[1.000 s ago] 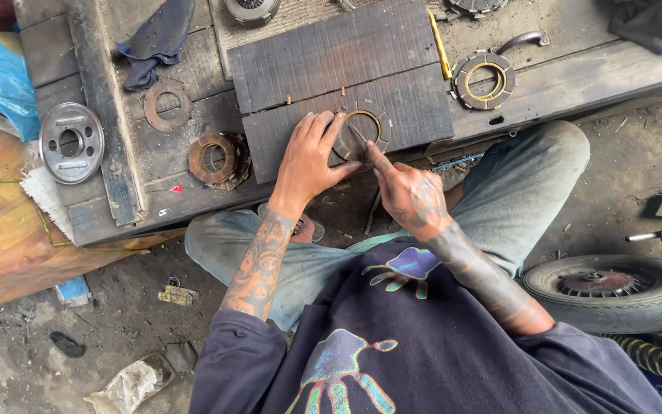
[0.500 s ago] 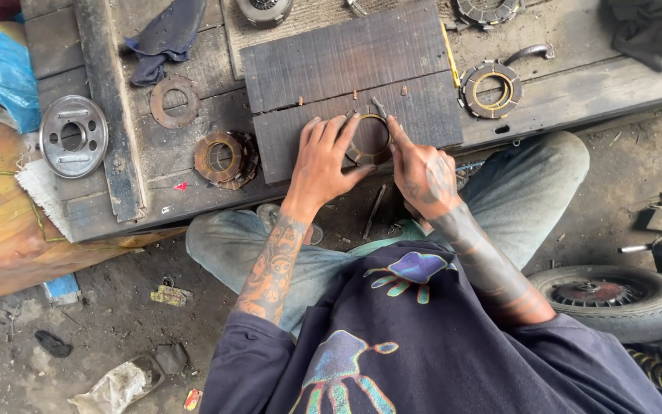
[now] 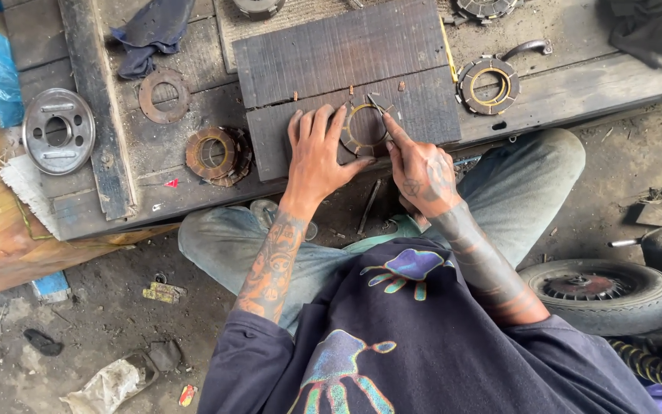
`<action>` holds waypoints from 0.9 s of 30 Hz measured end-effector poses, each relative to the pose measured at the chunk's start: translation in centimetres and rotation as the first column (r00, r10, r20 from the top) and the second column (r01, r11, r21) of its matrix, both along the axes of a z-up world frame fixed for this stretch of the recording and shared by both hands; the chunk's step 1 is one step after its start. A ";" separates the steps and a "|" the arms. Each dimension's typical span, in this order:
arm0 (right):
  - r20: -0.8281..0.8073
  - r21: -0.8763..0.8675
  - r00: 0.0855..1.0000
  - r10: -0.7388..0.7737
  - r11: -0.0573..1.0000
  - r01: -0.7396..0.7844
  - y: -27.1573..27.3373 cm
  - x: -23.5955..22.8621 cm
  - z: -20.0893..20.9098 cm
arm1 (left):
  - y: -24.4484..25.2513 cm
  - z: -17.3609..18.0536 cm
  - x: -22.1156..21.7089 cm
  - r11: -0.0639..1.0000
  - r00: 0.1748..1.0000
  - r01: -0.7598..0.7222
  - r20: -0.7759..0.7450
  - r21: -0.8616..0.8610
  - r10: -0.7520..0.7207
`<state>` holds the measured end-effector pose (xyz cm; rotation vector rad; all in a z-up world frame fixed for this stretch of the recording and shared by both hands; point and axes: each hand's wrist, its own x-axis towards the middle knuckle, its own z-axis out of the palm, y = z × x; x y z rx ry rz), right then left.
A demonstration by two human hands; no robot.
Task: Marking motorcycle clutch plates with a yellow crayon on a low wooden workbench.
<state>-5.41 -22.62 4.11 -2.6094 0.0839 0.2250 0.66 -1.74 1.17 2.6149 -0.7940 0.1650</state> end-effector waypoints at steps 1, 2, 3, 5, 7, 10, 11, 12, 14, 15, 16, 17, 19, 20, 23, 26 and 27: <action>-0.005 0.001 1.000 0.007 1.000 -0.007 0.0 0.0 0.1 | -0.1 0.1 0.1 1.000 1.000 -0.007 -0.005 0.001 0.007; 0.003 0.009 1.000 0.010 1.000 -0.010 0.0 -0.1 0.3 | -0.1 0.2 0.2 0.999 1.000 0.007 -0.019 0.042 -0.006; 0.016 0.019 1.000 0.014 1.000 -0.014 0.1 0.1 0.5 | -0.1 0.3 0.5 0.996 0.999 0.020 -0.028 0.085 -0.018; 0.025 0.022 0.999 0.025 0.999 -0.025 0.1 0.0 0.5 | -0.9 -0.1 0.6 0.992 0.999 -0.004 -0.037 0.122 0.008; 0.033 0.025 0.999 0.026 0.999 -0.027 0.0 0.1 0.3 | -2.0 -0.9 0.4 0.987 0.999 -0.018 -0.047 0.158 0.025; 0.025 0.058 1.000 -0.003 0.998 0.002 -0.5 0.4 -0.4 | -3.6 -1.7 0.0 0.982 0.995 -0.092 0.041 0.165 0.086; 0.029 0.057 1.000 0.005 0.998 -0.006 -0.6 0.4 -0.7 | -3.8 -1.5 -0.2 0.981 0.996 -0.089 0.033 0.170 0.085; 0.033 0.055 0.999 0.013 0.998 -0.015 -0.6 0.3 -1.0 | -3.9 -1.3 -0.3 0.981 0.996 -0.087 0.025 0.175 0.084; 0.017 0.067 1.000 0.005 0.998 -0.006 -0.8 0.0 -0.6 | -4.0 -0.7 -0.5 0.986 0.997 -0.072 -0.030 0.151 0.077; 0.016 0.084 1.000 0.003 0.996 -0.005 -0.7 0.3 -0.4 | -3.8 -0.3 -0.2 0.989 0.995 -0.067 -0.070 0.130 0.076; 0.020 0.084 1.000 0.010 0.996 -0.012 -0.7 0.4 0.1 | -3.8 -0.6 -0.2 0.989 0.994 -0.074 -0.066 0.130 0.083; 0.012 0.126 1.000 -0.005 0.992 0.003 -0.6 0.4 0.5 | -3.6 -0.8 -0.2 0.988 0.993 -0.076 -0.077 0.131 0.087; 0.005 0.171 1.000 -0.016 0.985 0.015 -0.5 0.3 0.9 | -3.6 -0.8 0.0 0.988 0.992 -0.081 -0.086 0.134 0.093; 0.000 0.181 1.000 -0.021 0.983 0.021 -0.6 0.3 0.9 | -3.7 -0.5 0.1 0.987 0.991 -0.087 -0.092 0.135 0.100; -0.004 0.198 0.999 -0.035 0.980 0.035 -0.5 -0.1 0.7 | -3.6 -0.6 0.8 0.979 0.988 -0.106 -0.094 0.173 0.124; 0.011 0.223 0.999 -0.048 0.974 0.044 -0.7 -0.2 0.4 | -3.4 -1.2 1.4 0.971 0.991 -0.095 -0.076 0.218 0.114; 0.014 0.242 0.999 -0.048 0.969 0.043 -0.8 -0.2 0.3 | -3.2 -1.3 1.5 0.970 0.993 -0.072 -0.073 0.230 0.091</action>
